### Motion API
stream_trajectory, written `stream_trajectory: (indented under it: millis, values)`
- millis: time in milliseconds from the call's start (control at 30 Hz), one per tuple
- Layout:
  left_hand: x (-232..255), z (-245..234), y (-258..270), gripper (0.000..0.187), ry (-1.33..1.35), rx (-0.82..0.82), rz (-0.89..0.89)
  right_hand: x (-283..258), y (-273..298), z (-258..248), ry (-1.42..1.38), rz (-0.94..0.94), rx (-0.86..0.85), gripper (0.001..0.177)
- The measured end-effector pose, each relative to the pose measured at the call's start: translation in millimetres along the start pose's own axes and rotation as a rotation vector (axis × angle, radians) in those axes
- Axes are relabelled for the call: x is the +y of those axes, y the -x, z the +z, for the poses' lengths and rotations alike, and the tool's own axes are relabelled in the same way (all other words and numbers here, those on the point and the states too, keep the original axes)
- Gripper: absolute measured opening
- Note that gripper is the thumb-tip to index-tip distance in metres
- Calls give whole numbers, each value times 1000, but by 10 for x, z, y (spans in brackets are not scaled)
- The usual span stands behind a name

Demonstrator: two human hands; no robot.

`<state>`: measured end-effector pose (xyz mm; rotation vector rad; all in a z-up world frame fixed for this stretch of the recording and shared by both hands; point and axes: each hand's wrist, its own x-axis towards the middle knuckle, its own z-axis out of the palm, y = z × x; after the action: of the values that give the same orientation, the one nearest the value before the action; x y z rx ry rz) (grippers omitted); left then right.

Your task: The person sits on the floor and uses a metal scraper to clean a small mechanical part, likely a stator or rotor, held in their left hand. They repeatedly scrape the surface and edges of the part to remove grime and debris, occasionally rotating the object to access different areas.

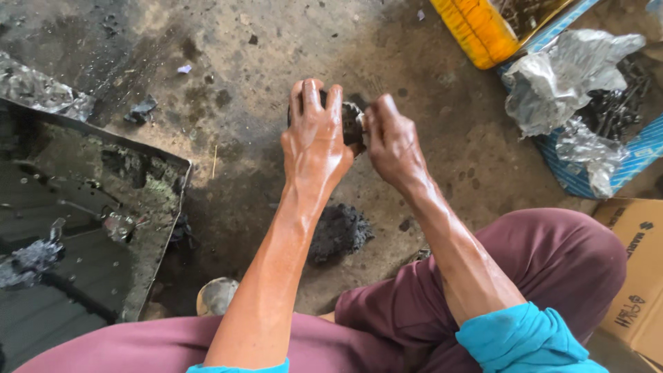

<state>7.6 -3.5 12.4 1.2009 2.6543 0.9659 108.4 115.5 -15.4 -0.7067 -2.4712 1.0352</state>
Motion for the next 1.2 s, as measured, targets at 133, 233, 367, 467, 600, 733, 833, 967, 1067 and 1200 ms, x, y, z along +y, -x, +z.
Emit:
stream_trajectory:
  millis: [133, 233, 367, 467, 600, 733, 833, 967, 1067, 1200]
  values:
    - [-10, 8, -12, 70, -23, 12, 7, 16, -4, 58, 11, -46, 5, 16]
    - [43, -44, -16, 73, 5, -59, -20, 62, -42, 117, 77, 65, 101, 14]
    - [94, -98, -33, 65, -16, -123, -61, 58, -21, -26, -206, 236, 64, 16]
    - [124, -46, -110, 62, -100, -172, -97, -9, 45, -90, -145, 443, -18, 23]
    - [128, -24, -158, 63, -139, -230, -132, -97, 97, -33, -273, 619, -35, 30]
    - [145, -18, -162, 65, -155, -219, -106, -67, 83, 40, -345, 642, -4, 30]
    - [172, -16, -131, 63, -150, -205, -85, 17, 77, 80, -241, 558, 33, 29]
    - [172, -4, -138, 61, -163, -188, -55, 130, 56, 206, -215, 415, 113, 27]
    - [160, -12, -130, 60, -168, -166, -31, 206, 83, 271, -186, 249, 177, 26]
    - [184, -18, -125, 64, -151, -183, -71, 287, 154, 263, -229, 294, 108, 24]
